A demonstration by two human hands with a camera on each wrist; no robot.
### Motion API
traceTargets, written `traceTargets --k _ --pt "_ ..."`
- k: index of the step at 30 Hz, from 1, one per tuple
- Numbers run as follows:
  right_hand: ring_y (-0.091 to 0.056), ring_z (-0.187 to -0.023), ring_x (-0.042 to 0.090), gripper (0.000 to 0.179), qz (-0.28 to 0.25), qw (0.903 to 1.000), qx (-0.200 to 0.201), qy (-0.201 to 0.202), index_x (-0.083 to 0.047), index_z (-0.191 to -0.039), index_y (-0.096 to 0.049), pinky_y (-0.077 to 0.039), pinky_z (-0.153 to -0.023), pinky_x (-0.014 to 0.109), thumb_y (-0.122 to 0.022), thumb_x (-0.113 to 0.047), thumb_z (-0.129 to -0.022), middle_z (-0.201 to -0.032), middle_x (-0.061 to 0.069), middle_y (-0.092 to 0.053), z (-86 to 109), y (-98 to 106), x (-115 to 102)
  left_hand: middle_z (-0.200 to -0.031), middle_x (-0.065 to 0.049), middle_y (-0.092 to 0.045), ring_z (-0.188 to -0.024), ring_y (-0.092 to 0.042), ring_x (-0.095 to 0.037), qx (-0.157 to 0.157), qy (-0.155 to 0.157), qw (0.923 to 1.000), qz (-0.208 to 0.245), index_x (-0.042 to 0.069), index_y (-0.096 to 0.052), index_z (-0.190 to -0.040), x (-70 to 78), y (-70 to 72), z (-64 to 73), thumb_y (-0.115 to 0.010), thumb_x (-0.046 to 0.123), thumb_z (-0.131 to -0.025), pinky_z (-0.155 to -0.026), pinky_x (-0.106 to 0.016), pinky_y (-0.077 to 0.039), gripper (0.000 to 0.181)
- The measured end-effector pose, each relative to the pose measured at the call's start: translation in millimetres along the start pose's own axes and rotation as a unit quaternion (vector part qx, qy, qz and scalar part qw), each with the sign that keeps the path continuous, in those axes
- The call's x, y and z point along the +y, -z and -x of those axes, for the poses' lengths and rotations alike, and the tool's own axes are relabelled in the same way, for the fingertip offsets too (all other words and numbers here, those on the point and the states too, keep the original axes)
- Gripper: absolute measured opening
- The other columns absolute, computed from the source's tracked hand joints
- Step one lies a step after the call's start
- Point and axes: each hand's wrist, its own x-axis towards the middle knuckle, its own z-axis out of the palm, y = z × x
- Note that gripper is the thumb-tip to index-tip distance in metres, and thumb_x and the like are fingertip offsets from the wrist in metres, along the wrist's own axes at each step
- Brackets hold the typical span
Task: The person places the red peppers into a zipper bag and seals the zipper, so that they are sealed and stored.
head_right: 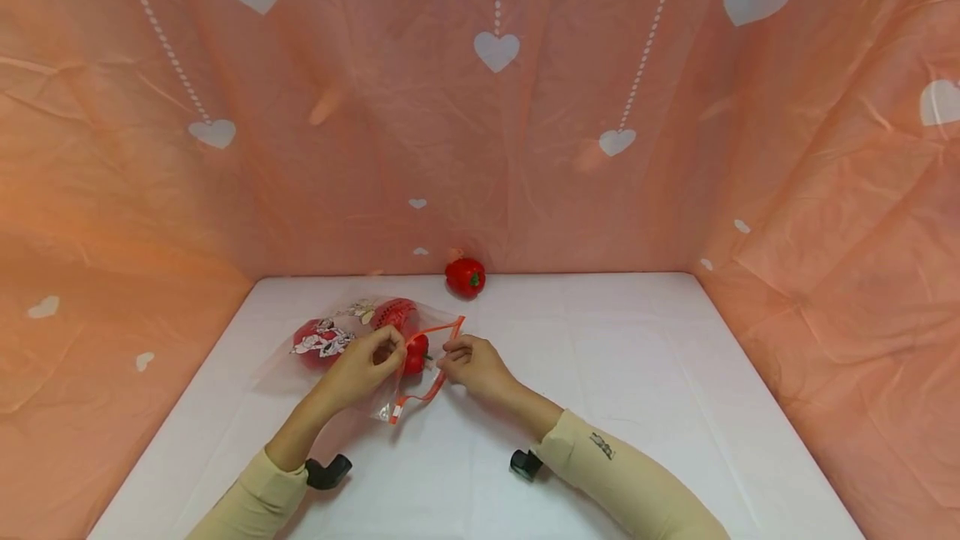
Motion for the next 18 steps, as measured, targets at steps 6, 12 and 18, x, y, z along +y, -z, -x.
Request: traceTargets --k 6,12,18 --pt "-0.074 -0.089 0.023 0.027 0.009 0.9989 0.042 0.02 0.013 -0.12 -0.067 -0.062 -0.076 0.03 -0.073 0.0 -0.097 -0.103 0.021 -0.075 -4.9 16.9 0.6 -0.087 0.007 -0.067 -0.082 -0.061 -0.011 -0.004 0.0 1.0 0.004 0.016 -0.064 -0.098 0.0 -0.1 0.0 -0.069 0.01 -0.102 -0.078 -0.027 -0.051 0.009" --pt "-0.074 -0.088 0.022 0.025 0.038 0.9949 0.09 0.024 0.009 -0.117 -0.069 -0.057 -0.074 0.021 -0.077 -0.001 -0.096 -0.1 0.015 -0.075 -12.6 32.1 -3.6 -0.088 0.006 -0.066 -0.083 -0.061 -0.012 -0.01 0.009 0.9999 0.009 0.015 -0.065 -0.1 -0.4 0.1 1.1 -0.069 0.01 -0.102 -0.077 -0.027 -0.051 0.007" --pt "-0.074 -0.094 0.03 0.027 0.075 0.988 0.126 0.047 0.008 -0.118 -0.069 -0.059 -0.082 0.028 -0.078 -0.001 -0.095 -0.101 0.016 -0.076 -22.9 45.3 -2.5 -0.088 0.006 -0.067 -0.084 -0.061 -0.013 -0.016 0.016 0.9997 0.011 0.014 -0.065 -0.1 -0.9 -0.7 1.1 -0.069 0.011 -0.102 -0.077 -0.027 -0.051 0.005"
